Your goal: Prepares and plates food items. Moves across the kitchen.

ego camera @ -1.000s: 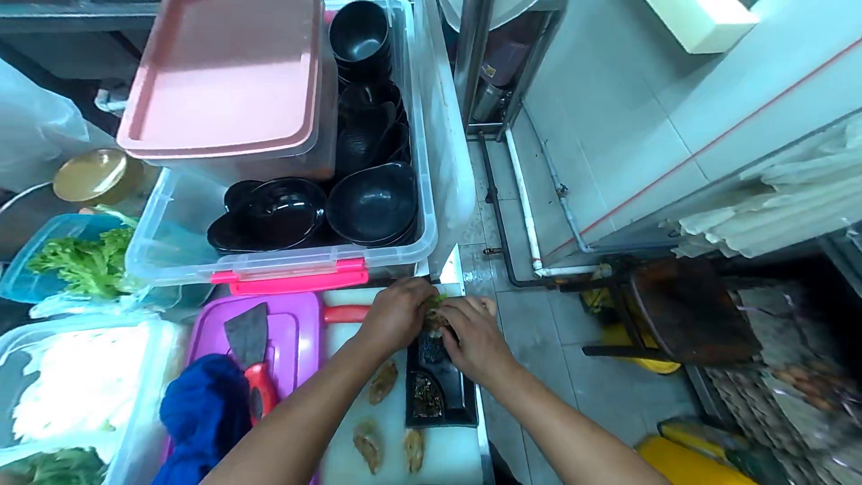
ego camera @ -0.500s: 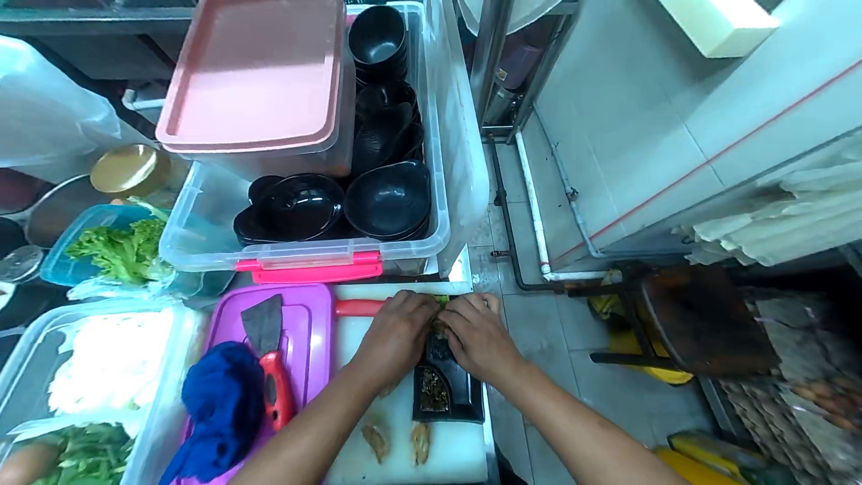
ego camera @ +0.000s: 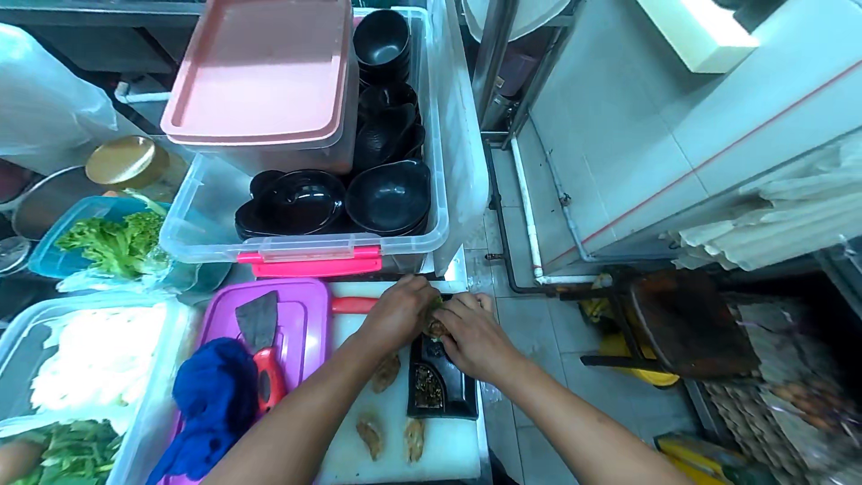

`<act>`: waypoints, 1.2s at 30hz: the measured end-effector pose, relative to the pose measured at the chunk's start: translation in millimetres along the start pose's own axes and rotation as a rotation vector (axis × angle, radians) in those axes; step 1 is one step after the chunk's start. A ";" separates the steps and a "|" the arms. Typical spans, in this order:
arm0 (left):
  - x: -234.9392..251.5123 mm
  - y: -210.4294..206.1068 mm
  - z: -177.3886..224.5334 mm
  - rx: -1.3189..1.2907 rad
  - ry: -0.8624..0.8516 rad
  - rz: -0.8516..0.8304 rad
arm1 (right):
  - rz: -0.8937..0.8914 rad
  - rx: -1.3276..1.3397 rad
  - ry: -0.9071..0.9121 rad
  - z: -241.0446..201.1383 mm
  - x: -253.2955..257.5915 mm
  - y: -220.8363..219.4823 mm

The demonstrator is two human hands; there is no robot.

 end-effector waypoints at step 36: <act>-94.6 27.6 26.6 -0.015 0.393 0.026 | 0.182 0.097 -0.035 8.3 -3.4 11.6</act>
Point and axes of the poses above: each hand's wrist, its own x-axis towards the middle knuckle, its own y-axis out of the back of the hand, z = x × y, the point moved 5 cm from there along x, towards the middle knuckle, and after that the axes turned 8 degrees about -y, right-handed, at the moved point
